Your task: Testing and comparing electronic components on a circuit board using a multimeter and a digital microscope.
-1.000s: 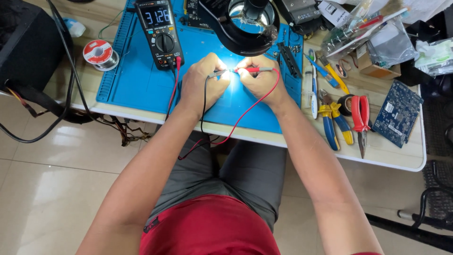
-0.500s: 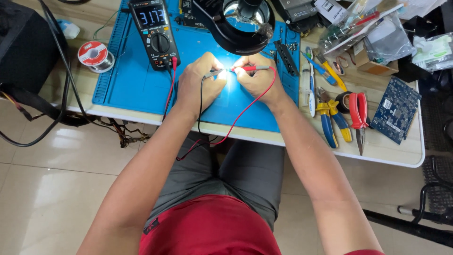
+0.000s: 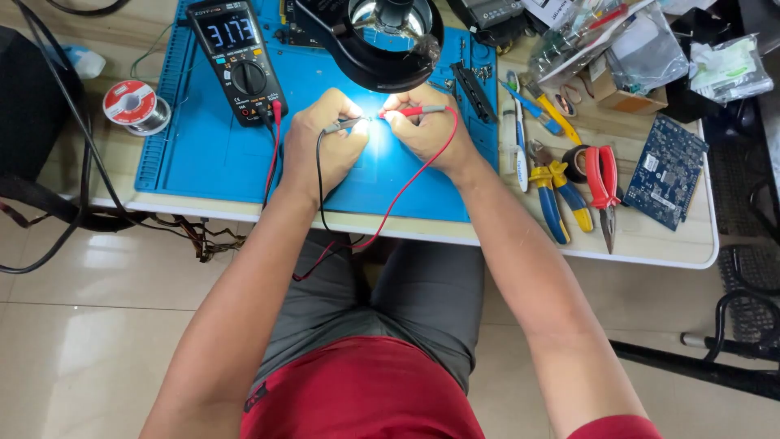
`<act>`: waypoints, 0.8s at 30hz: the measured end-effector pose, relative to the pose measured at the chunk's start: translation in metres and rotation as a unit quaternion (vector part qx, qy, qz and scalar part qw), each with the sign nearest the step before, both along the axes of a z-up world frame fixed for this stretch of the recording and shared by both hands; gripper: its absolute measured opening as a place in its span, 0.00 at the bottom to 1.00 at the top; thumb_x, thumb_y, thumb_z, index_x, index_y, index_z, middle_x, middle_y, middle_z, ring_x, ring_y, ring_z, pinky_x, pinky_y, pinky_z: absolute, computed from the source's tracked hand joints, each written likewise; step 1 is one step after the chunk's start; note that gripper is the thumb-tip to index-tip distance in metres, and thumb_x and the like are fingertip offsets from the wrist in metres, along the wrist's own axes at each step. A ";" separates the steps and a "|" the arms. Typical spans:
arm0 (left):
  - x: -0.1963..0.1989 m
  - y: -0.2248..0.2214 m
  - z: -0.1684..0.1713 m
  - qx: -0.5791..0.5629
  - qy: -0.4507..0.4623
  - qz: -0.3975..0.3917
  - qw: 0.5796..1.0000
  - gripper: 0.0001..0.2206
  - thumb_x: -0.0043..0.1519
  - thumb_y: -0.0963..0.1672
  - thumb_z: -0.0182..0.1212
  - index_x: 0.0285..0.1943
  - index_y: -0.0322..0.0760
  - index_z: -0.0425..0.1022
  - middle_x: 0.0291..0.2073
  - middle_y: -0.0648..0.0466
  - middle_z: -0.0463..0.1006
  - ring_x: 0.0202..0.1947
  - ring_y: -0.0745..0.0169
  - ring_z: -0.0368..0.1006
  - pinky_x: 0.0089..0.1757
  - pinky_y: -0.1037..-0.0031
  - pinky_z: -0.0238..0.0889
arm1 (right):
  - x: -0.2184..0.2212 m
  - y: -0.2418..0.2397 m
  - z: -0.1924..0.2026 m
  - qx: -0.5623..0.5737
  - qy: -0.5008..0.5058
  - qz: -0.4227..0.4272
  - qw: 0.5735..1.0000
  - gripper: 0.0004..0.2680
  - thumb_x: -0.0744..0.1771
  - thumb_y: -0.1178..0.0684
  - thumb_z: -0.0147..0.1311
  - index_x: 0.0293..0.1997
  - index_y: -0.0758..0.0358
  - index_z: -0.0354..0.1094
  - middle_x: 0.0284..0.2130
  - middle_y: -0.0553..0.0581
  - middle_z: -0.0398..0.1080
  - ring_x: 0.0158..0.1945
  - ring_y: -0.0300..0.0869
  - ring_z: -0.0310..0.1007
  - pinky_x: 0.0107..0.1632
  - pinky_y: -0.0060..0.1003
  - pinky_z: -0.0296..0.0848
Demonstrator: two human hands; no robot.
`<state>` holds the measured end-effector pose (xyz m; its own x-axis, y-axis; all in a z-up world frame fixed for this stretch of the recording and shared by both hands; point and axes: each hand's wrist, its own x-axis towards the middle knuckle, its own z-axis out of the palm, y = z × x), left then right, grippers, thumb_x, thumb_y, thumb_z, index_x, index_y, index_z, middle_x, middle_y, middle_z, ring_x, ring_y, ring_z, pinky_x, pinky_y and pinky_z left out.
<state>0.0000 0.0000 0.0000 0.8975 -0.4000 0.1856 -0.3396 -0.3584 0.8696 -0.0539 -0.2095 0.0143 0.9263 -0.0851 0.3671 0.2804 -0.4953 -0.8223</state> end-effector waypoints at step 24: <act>0.001 0.001 0.001 0.033 0.013 0.008 0.999 0.05 0.62 0.44 0.68 0.44 0.51 0.82 0.24 0.57 0.80 0.37 0.48 0.81 0.41 0.58 0.73 | -0.002 0.001 0.004 -0.011 0.023 -0.024 0.999 0.04 0.67 0.60 0.62 0.43 0.60 0.80 0.23 0.55 0.75 0.28 0.40 0.73 0.39 0.39 0.75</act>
<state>0.0005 0.0006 0.0013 0.9080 -0.3963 0.1359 -0.3113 -0.4211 0.8519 -0.0563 -0.2086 0.0183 0.9375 -0.1217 0.3261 0.2178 -0.5257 -0.8223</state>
